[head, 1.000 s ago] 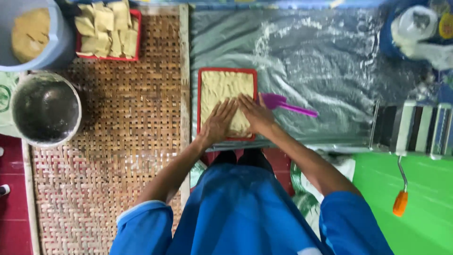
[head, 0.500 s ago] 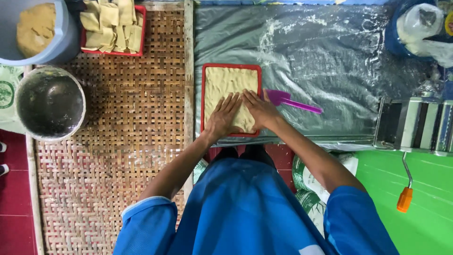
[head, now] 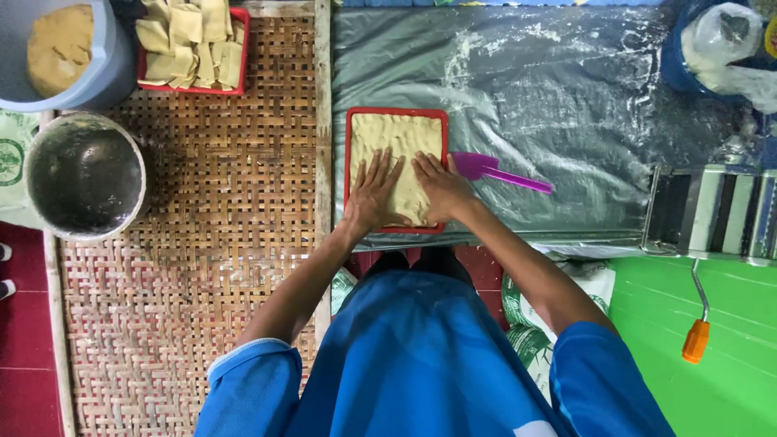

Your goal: Portioning dough from a tray and rolling it into smooth circular shapes by hand.

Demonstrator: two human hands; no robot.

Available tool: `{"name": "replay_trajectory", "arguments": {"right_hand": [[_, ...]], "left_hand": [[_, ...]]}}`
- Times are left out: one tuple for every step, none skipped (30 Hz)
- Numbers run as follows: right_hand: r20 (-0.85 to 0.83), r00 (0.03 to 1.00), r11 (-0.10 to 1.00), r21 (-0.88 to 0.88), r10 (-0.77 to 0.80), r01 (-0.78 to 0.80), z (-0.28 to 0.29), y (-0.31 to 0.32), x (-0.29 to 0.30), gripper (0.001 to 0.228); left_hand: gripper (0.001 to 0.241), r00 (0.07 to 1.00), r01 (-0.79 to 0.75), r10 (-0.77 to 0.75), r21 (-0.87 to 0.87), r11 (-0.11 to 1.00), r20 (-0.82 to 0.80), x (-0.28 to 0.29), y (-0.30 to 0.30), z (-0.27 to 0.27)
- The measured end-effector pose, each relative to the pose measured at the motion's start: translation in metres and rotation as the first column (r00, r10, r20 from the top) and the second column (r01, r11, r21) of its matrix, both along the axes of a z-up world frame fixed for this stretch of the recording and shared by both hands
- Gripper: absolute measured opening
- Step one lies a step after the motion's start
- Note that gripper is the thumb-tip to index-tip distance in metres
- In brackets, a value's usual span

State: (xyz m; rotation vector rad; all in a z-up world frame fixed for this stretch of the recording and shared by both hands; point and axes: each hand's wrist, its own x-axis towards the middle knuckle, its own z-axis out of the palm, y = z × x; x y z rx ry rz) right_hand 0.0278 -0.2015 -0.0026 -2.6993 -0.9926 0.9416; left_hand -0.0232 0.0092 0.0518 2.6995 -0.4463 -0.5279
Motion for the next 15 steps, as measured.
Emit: {"name": "replay_trajectory", "arguments": {"right_hand": [[0.001, 1.0, 1.0, 0.003, 0.003, -0.003, 0.001, -0.001, 0.004, 0.142], [0.027, 0.999, 0.998, 0.066, -0.021, 0.019, 0.003, -0.002, 0.008, 0.126], [0.052, 0.998, 0.991, 0.13, -0.047, 0.04, 0.004, -0.003, 0.012, 0.113], [0.051, 0.998, 0.99, 0.133, -0.045, 0.038, 0.017, 0.002, 0.006, 0.113], [0.086, 0.993, 0.982, 0.174, -0.086, 0.07, 0.031, 0.006, -0.001, 0.108], [0.114, 0.985, 0.972, 0.214, -0.127, 0.1, 0.044, 0.009, -0.009, 0.104], [0.109, 0.986, 0.972, 0.214, -0.124, 0.099, 0.029, 0.007, -0.009, 0.104], [0.169, 0.976, 0.961, 0.261, -0.138, 0.09, 0.015, 0.005, -0.009, 0.113], [0.228, 0.961, 0.948, 0.307, -0.154, 0.079, 0.001, 0.003, -0.009, 0.124], [0.236, 0.96, 0.949, 0.307, -0.152, 0.075, -0.019, 0.001, -0.013, 0.124], [0.295, 0.94, 0.93, 0.363, -0.17, 0.054, -0.038, -0.002, -0.017, 0.124], [0.353, 0.916, 0.909, 0.416, -0.19, 0.028, -0.057, -0.004, -0.02, 0.126], [0.363, 0.912, 0.909, 0.417, -0.189, 0.022, -0.03, 0.001, -0.023, 0.126], [0.362, 0.913, 0.93, 0.364, -0.187, 0.046, -0.003, 0.01, -0.03, 0.11], [0.361, 0.914, 0.948, 0.309, -0.186, 0.071, 0.024, 0.018, -0.037, 0.098]], "left_hand": [[0.141, 1.0, -0.003, 0.003, 0.003, 1.0, 0.001, 0.001, 0.0, 0.002], [0.14, 1.0, -0.003, 0.003, -0.006, 1.0, -0.023, 0.002, 0.0, 0.005], [0.139, 0.999, -0.003, 0.002, -0.014, 1.0, -0.046, 0.004, 0.0, 0.007], [0.139, 0.999, -0.005, 0.004, -0.012, 1.0, -0.047, 0.005, 0.003, 0.007], [0.127, 0.999, -0.018, 0.015, -0.081, 0.997, -0.034, 0.006, 0.006, 0.006], [0.116, 0.999, -0.032, 0.029, -0.151, 0.988, -0.025, 0.004, 0.008, 0.006], [0.116, 0.999, -0.036, 0.031, -0.15, 0.988, -0.031, 0.006, 0.01, -0.001], [0.116, 0.999, -0.052, 0.052, -0.168, 0.984, -0.004, 0.007, 0.012, -0.009], [0.116, 0.997, -0.067, 0.073, -0.186, 0.98, 0.022, 0.008, 0.013, -0.015], [0.116, 0.997, -0.067, 0.074, -0.187, 0.98, 0.03, 0.005, 0.011, -0.013], [0.121, 0.994, -0.078, 0.087, -0.119, 0.99, 0.074, 0.002, 0.009, -0.011], [0.126, 0.988, -0.091, 0.097, -0.05, 0.995, 0.12, -0.001, 0.006, -0.008], [0.126, 0.987, -0.093, 0.099, -0.05, 0.994, 0.131, -0.001, 0.001, -0.004], [0.124, 0.981, -0.112, 0.117, -0.039, 0.993, 0.153, -0.004, 0.0, 0.0], [0.122, 0.975, -0.132, 0.135, -0.029, 0.991, 0.175, -0.007, -0.001, 0.003]]}}
